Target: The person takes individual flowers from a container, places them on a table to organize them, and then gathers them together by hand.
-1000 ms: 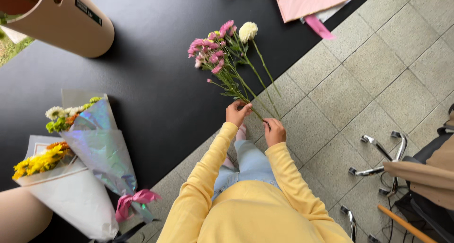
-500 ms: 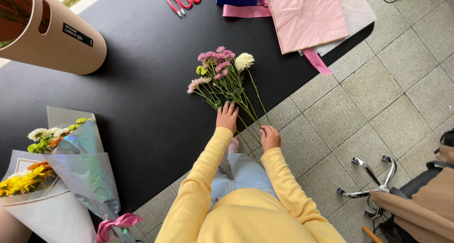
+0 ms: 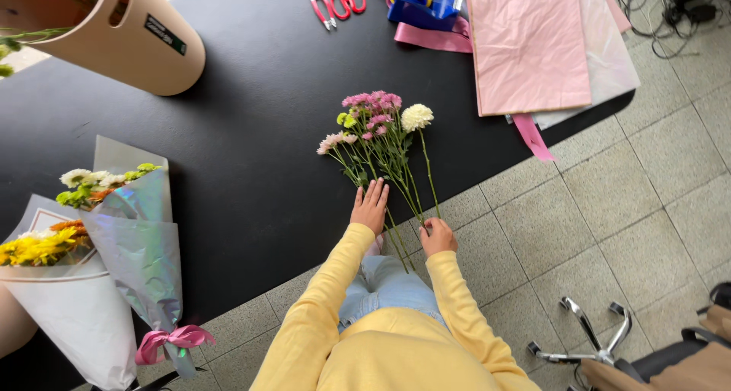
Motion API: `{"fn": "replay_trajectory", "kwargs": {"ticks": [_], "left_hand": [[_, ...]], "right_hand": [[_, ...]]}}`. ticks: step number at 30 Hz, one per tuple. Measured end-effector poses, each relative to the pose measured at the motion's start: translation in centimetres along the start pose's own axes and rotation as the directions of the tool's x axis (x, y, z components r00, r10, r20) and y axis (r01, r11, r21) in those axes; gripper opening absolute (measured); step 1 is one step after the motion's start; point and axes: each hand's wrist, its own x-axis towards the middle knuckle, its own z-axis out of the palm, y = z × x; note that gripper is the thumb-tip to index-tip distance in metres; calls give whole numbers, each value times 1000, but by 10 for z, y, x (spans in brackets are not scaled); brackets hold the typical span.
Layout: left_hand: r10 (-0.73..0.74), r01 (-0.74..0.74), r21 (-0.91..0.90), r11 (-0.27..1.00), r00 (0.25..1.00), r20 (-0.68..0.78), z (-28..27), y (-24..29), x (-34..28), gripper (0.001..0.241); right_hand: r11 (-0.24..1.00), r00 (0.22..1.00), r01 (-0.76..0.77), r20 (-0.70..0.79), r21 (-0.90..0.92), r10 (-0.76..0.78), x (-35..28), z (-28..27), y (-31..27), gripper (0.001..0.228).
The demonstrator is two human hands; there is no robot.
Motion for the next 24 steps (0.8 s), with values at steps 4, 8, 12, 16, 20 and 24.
{"fn": "replay_trajectory", "kwargs": {"ticks": [4, 8, 12, 16, 20, 24], "left_hand": [[-27, 26, -19, 999, 997, -67, -39, -21, 3, 76], [-239, 224, -122, 967, 962, -131, -66, -86, -2, 69], [-536, 488, -223, 844, 781, -319, -85, -186, -22, 63], [-724, 581, -433, 689, 565, -394, -123, -299, -39, 63], [-741, 500, -547, 672, 432, -514, -185, -394, -46, 55], [-721, 468, -550, 692, 404, -563, -237, -471, -40, 53]], "right_hand": [[1000, 1000, 8, -15, -10, -8, 5, -15, -16, 24], [983, 966, 185, -183, -7, -183, 20, -29, -47, 28], [918, 897, 395, -233, 44, -375, 41, -47, -105, 27], [756, 720, 654, -320, 19, -615, 73, -58, -191, 21], [521, 464, 853, -402, -37, -789, 97, -59, -308, 21], [336, 265, 937, -429, -99, -864, 100, -64, -435, 28]]}}
